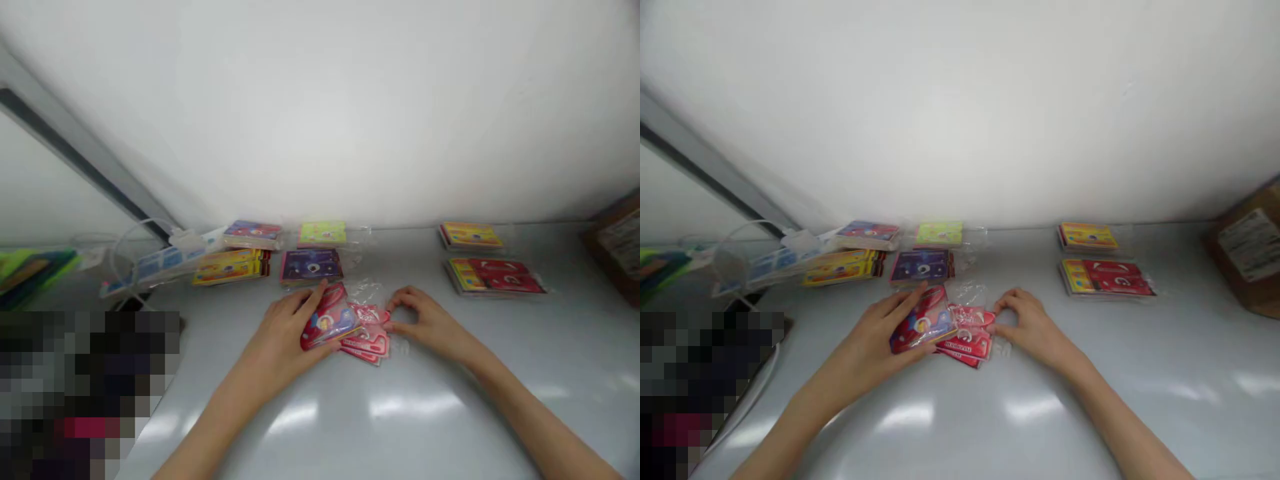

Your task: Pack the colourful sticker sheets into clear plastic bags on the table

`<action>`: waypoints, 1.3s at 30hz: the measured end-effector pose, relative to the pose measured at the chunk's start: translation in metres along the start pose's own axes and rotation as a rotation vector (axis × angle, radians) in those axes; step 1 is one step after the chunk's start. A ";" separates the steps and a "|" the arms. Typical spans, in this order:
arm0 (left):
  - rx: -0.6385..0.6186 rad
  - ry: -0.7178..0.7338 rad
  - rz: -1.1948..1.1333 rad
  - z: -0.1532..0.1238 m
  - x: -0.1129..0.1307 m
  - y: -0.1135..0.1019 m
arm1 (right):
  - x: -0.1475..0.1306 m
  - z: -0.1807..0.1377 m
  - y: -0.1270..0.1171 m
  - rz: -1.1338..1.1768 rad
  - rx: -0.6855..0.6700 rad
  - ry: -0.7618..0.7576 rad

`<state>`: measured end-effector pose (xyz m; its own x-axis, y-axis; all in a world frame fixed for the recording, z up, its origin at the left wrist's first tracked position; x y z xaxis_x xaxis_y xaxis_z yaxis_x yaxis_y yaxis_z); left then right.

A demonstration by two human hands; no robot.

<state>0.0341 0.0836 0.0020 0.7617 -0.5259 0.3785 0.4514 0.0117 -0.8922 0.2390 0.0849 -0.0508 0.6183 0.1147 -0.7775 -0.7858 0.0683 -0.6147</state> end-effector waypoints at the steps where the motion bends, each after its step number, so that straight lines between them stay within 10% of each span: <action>1: 0.003 0.001 0.000 0.000 0.000 -0.001 | 0.002 0.000 -0.001 0.048 0.007 0.032; 6: 0.035 0.004 -0.009 0.002 -0.002 -0.006 | 0.011 0.002 -0.008 0.495 0.007 0.273; 15: 0.005 0.069 -0.014 -0.001 0.001 0.000 | 0.040 -0.002 -0.077 0.711 0.656 0.386; 26: -0.053 0.103 -0.082 -0.003 0.008 0.005 | 0.031 -0.002 -0.035 0.671 0.285 0.540; 39: -0.076 0.097 -0.089 -0.004 0.009 0.014 | 0.023 -0.006 -0.011 0.860 0.317 0.560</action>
<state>0.0451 0.0753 -0.0078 0.6697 -0.6019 0.4350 0.4760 -0.1018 -0.8736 0.2620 0.0814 -0.0632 -0.2874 -0.2182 -0.9326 -0.8802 0.4441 0.1674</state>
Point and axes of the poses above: each hand's wrist, its own z-axis towards the middle knuckle, its own y-axis out of the palm, x = y × z, the point moved 8 cm from there along z, towards the middle knuckle, and after that the axes turned 9 degrees about x, right-handed, at the moved point
